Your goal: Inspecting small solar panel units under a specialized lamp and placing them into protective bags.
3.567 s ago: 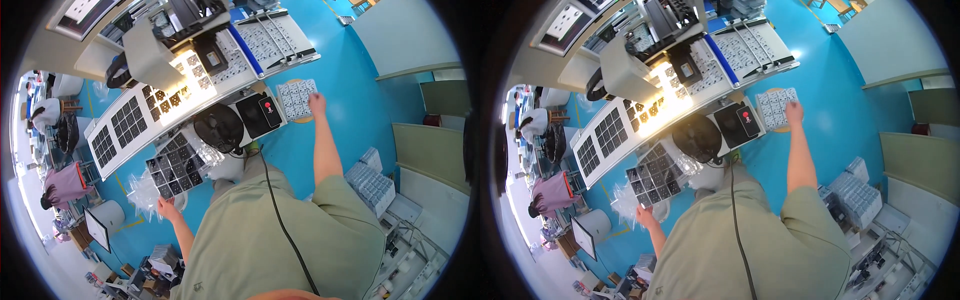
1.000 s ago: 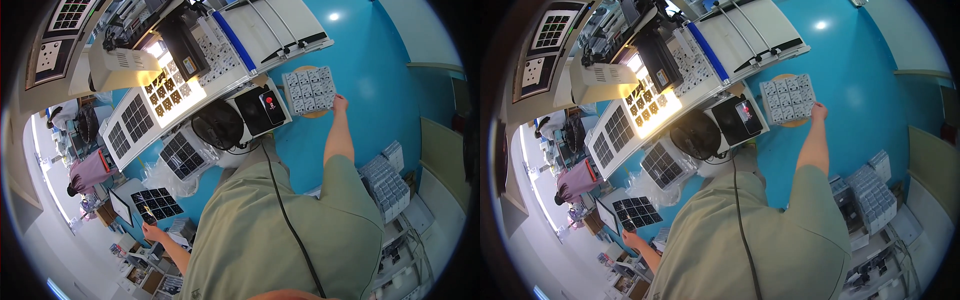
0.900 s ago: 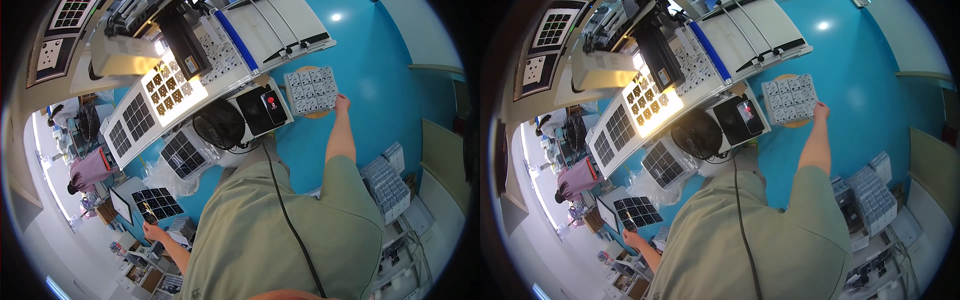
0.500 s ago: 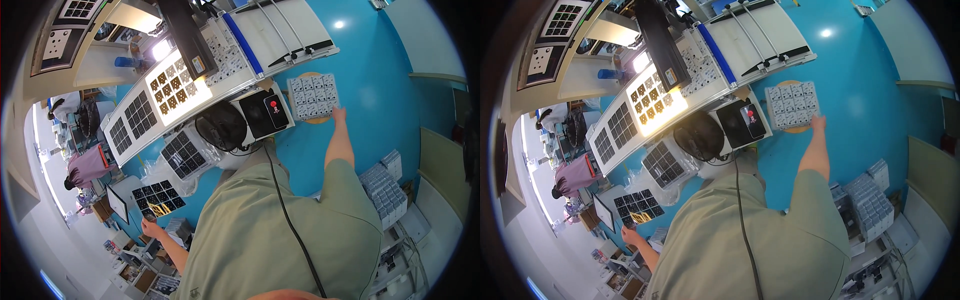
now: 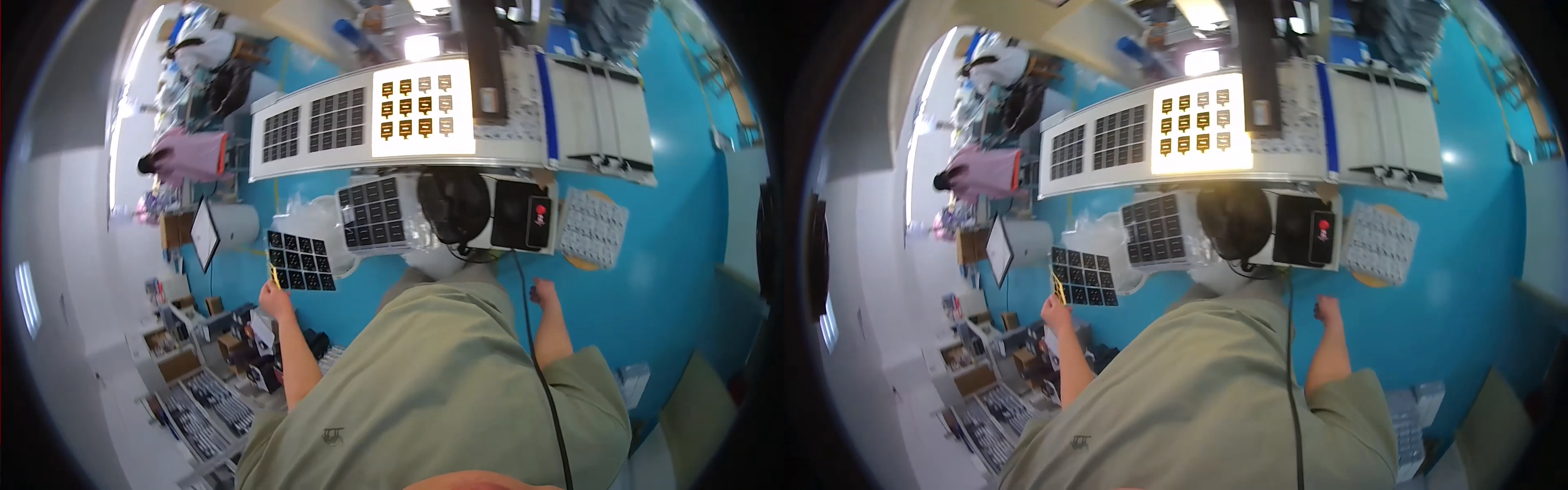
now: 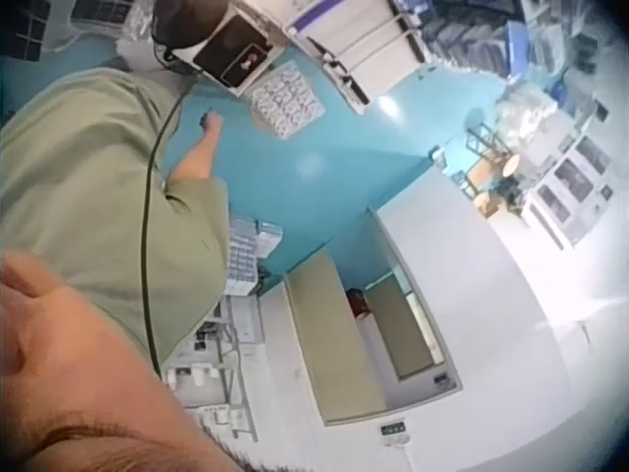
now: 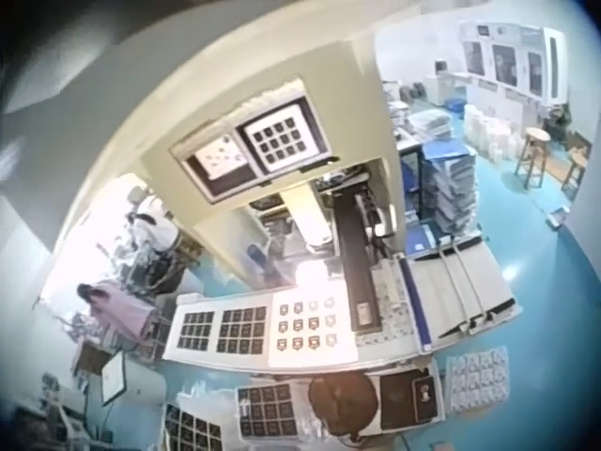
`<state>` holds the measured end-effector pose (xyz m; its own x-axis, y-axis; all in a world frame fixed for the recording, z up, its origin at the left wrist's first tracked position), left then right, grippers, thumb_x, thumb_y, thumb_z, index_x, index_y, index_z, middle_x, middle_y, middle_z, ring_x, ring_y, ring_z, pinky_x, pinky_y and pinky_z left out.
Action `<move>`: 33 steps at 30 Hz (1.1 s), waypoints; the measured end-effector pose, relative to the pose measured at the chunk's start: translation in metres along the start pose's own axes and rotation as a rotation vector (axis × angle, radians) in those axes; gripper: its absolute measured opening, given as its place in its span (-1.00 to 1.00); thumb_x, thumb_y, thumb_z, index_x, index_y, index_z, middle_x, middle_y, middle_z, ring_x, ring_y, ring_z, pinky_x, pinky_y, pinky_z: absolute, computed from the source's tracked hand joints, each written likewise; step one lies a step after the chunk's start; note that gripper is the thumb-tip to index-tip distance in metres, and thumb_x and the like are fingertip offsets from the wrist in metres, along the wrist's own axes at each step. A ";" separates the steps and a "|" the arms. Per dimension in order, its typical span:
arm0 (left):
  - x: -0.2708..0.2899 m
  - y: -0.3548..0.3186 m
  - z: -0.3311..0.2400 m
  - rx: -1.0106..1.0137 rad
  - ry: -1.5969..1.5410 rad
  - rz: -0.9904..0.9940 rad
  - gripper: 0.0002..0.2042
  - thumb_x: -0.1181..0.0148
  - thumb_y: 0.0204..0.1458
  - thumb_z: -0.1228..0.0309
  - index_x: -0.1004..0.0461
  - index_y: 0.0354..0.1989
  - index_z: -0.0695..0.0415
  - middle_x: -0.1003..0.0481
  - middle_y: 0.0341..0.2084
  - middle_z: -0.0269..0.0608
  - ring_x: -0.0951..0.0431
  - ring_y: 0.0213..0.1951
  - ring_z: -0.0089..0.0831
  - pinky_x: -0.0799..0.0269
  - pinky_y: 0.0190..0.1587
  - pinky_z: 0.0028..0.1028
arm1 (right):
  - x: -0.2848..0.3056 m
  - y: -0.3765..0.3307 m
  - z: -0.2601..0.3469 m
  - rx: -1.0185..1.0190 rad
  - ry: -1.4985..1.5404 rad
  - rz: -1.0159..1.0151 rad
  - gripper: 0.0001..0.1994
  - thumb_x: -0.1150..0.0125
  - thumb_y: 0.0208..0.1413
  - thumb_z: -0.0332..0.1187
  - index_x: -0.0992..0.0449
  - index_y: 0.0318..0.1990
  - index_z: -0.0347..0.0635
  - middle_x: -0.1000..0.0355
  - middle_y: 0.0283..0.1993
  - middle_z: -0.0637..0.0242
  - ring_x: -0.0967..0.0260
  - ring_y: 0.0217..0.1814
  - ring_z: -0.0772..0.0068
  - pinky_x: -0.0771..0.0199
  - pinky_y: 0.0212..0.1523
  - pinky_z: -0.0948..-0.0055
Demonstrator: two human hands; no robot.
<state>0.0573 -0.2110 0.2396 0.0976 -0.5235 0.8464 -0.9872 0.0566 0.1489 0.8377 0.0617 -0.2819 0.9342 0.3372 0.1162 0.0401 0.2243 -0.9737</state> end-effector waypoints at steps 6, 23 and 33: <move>0.012 0.010 0.012 -0.078 0.099 -0.073 -0.66 -0.04 0.26 0.28 -0.59 -0.20 0.38 -0.62 -0.36 0.11 -0.61 -0.30 0.01 -0.46 -0.17 -0.17 | -0.059 -0.049 0.062 0.093 -0.159 0.121 -0.69 -0.15 0.24 -0.18 -0.51 -0.08 -0.26 -0.57 -0.22 0.04 -0.57 -0.30 0.12 -0.57 -0.36 0.14; -0.016 0.103 0.002 -0.092 -0.301 -0.070 -0.70 -0.11 0.24 0.30 -0.60 -0.24 0.36 -0.61 -0.43 -0.04 -0.56 -0.41 -0.26 -0.43 -0.30 -0.30 | -0.159 -0.131 0.078 0.182 -0.304 0.043 -0.58 -0.11 0.28 -0.09 -0.44 0.07 -0.28 -0.55 -0.13 0.04 -0.56 -0.25 0.17 -0.58 -0.32 0.22; -0.039 0.159 -0.029 -0.091 -0.596 -0.033 -0.73 -0.12 0.26 0.34 -0.60 -0.22 0.35 -0.62 -0.40 -0.20 -0.56 -0.41 -0.46 -0.45 -0.36 -0.47 | -0.193 -0.175 0.061 0.181 -0.319 -0.017 -0.55 -0.12 0.30 -0.10 -0.42 0.14 -0.29 -0.53 -0.05 0.00 -0.56 -0.12 0.13 -0.61 -0.15 0.17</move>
<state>-0.1002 -0.1571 0.2445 0.0144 -0.9110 0.4123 -0.9676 0.0912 0.2353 0.6285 0.0126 -0.1219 0.7751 0.5940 0.2155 -0.0353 0.3813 -0.9238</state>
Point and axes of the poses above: each hand's wrist, its own y-axis towards the middle knuckle, its own x-axis out of the back of the hand, z = x × y, the point moved 10 cm from there along y, towards the middle knuckle
